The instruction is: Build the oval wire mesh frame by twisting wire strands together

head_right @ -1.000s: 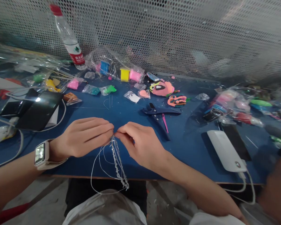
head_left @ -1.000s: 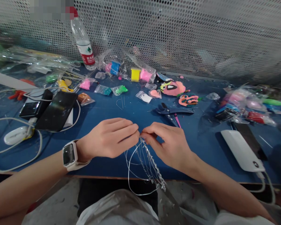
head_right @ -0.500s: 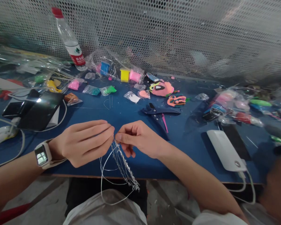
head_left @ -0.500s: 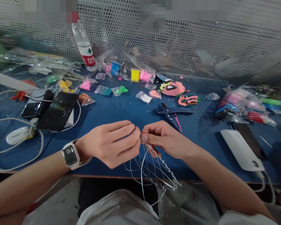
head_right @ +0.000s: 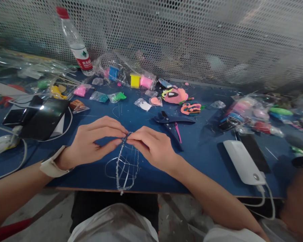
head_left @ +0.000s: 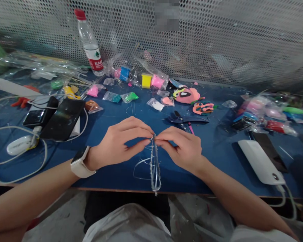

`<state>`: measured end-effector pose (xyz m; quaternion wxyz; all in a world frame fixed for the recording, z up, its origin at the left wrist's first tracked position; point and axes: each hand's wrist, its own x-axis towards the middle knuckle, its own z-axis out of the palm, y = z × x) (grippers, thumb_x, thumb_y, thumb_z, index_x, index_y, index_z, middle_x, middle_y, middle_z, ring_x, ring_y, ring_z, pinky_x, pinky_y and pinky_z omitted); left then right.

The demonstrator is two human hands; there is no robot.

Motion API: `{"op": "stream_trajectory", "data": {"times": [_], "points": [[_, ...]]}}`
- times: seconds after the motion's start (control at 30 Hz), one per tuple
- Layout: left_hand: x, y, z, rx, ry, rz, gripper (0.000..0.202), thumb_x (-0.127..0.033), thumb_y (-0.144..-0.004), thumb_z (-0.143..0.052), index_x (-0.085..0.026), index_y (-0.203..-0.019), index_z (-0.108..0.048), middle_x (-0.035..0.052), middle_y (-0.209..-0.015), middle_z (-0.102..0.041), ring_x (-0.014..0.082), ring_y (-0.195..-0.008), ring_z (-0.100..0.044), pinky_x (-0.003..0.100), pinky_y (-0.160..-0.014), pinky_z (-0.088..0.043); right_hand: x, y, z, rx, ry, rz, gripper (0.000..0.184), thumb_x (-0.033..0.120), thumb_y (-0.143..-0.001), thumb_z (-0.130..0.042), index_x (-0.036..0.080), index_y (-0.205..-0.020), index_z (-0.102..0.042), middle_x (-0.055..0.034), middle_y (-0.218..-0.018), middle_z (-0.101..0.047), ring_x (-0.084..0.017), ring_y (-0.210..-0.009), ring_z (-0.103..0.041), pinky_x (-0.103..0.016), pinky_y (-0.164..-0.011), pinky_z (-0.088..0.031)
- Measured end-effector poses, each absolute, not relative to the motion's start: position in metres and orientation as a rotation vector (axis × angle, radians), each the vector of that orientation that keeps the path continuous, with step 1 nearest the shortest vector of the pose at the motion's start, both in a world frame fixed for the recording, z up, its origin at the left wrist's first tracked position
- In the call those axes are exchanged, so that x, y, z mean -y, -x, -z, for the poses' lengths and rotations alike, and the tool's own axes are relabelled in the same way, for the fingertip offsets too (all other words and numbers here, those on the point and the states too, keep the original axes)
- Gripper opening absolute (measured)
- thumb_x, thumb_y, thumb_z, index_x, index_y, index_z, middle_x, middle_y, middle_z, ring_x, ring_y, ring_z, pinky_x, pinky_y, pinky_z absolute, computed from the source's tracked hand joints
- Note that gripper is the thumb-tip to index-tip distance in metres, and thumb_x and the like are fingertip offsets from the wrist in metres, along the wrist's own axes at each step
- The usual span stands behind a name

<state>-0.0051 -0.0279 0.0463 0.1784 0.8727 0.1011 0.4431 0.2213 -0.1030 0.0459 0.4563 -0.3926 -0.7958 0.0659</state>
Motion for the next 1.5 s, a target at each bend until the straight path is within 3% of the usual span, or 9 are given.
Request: {"op": "stream_trajectory", "data": {"times": [0.27,0.47,0.63,0.9,1.13,1.23,1.37,1.5], "points": [[0.034,0.005,-0.053,-0.353,-2.223,-1.152,0.009,-0.013,-0.101,-0.071,-0.019,-0.107,-0.074,0.0068,-0.106,-0.078,0.0158,-0.097,-0.076,0.029,-0.088,-0.064,0.107,-0.225,-0.043,2.074,0.924,0.062,0.018,0.014,-0.105,-0.068,0.025,-0.12,-0.071,-0.0028,-0.101,-0.082,-0.016,-0.086,-0.079,-0.028,-0.076,-0.065],[0.035,0.003,-0.053,-0.364,-2.213,-1.083,0.012,-0.008,-0.101,-0.068,-0.018,-0.106,-0.071,0.0068,-0.109,-0.076,0.0147,-0.099,-0.074,0.028,-0.089,-0.063,0.109,-0.222,-0.044,2.101,0.975,0.059,0.017,0.014,-0.106,-0.066,0.025,-0.118,-0.07,-0.003,-0.1,-0.081,-0.017,-0.088,-0.079,-0.029,-0.077,-0.064],[0.034,0.003,-0.049,-0.344,-2.313,-1.16,0.015,-0.005,-0.101,-0.068,-0.017,-0.109,-0.071,0.0067,-0.111,-0.076,0.0136,-0.104,-0.072,0.027,-0.095,-0.061,0.112,-0.216,-0.049,2.03,1.041,-0.036,0.009,0.015,-0.108,-0.065,0.022,-0.111,-0.068,-0.0015,-0.094,-0.077,-0.013,-0.08,-0.074,-0.025,-0.075,-0.061],[0.035,0.004,-0.052,-0.351,-2.252,-1.103,0.013,-0.006,-0.101,-0.068,-0.017,-0.108,-0.07,0.0063,-0.109,-0.075,0.0131,-0.101,-0.072,0.026,-0.091,-0.061,0.114,-0.213,-0.052,1.944,1.094,-0.239,0.007,0.015,-0.107,-0.067,0.021,-0.106,-0.069,-0.0002,-0.091,-0.075,-0.012,-0.077,-0.071,-0.024,-0.072,-0.057],[0.034,0.004,-0.053,-0.352,-2.243,-1.085,0.012,-0.007,-0.102,-0.068,-0.017,-0.108,-0.07,0.0066,-0.109,-0.076,0.0136,-0.099,-0.073,0.026,-0.089,-0.061,0.114,-0.21,-0.062,1.769,1.177,-0.716,0.014,0.022,-0.109,-0.066,0.02,-0.096,-0.072,0.0025,-0.079,-0.074,-0.01,-0.067,-0.071,-0.02,-0.063,-0.056],[0.032,0.004,-0.052,-0.373,-2.248,-1.082,0.013,-0.006,-0.102,-0.068,-0.017,-0.108,-0.071,0.0064,-0.109,-0.076,0.0131,-0.099,-0.073,0.024,-0.09,-0.06,0.112,-0.211,-0.059,1.799,1.173,-0.587,0.01,0.02,-0.106,-0.07,0.02,-0.096,-0.073,0.0018,-0.082,-0.075,-0.011,-0.069,-0.071,-0.021,-0.064,-0.056],[0.029,0.005,-0.049,-0.348,-2.214,-1.072,0.01,-0.017,-0.105,-0.07,-0.019,-0.114,-0.072,0.0076,-0.115,-0.077,0.0165,-0.106,-0.074,0.029,-0.096,-0.06,0.109,-0.214,-0.052,1.819,1.135,-0.322,0.009,0.013,-0.102,-0.073,0.021,-0.098,-0.074,0.0013,-0.087,-0.078,-0.011,-0.073,-0.072,-0.023,-0.068,-0.056],[0.028,0.005,-0.044,-0.351,-2.06,-0.986,0.027,-0.032,-0.112,-0.06,-0.019,-0.134,-0.068,0.0128,-0.13,-0.073,0.023,-0.124,-0.071,0.038,-0.108,-0.058,0.106,-0.216,-0.046,1.719,1.085,-0.36,0.011,0.013,-0.102,-0.074,0.023,-0.102,-0.076,0.0006,-0.091,-0.079,-0.012,-0.077,-0.076,-0.025,-0.071,-0.061]]}}
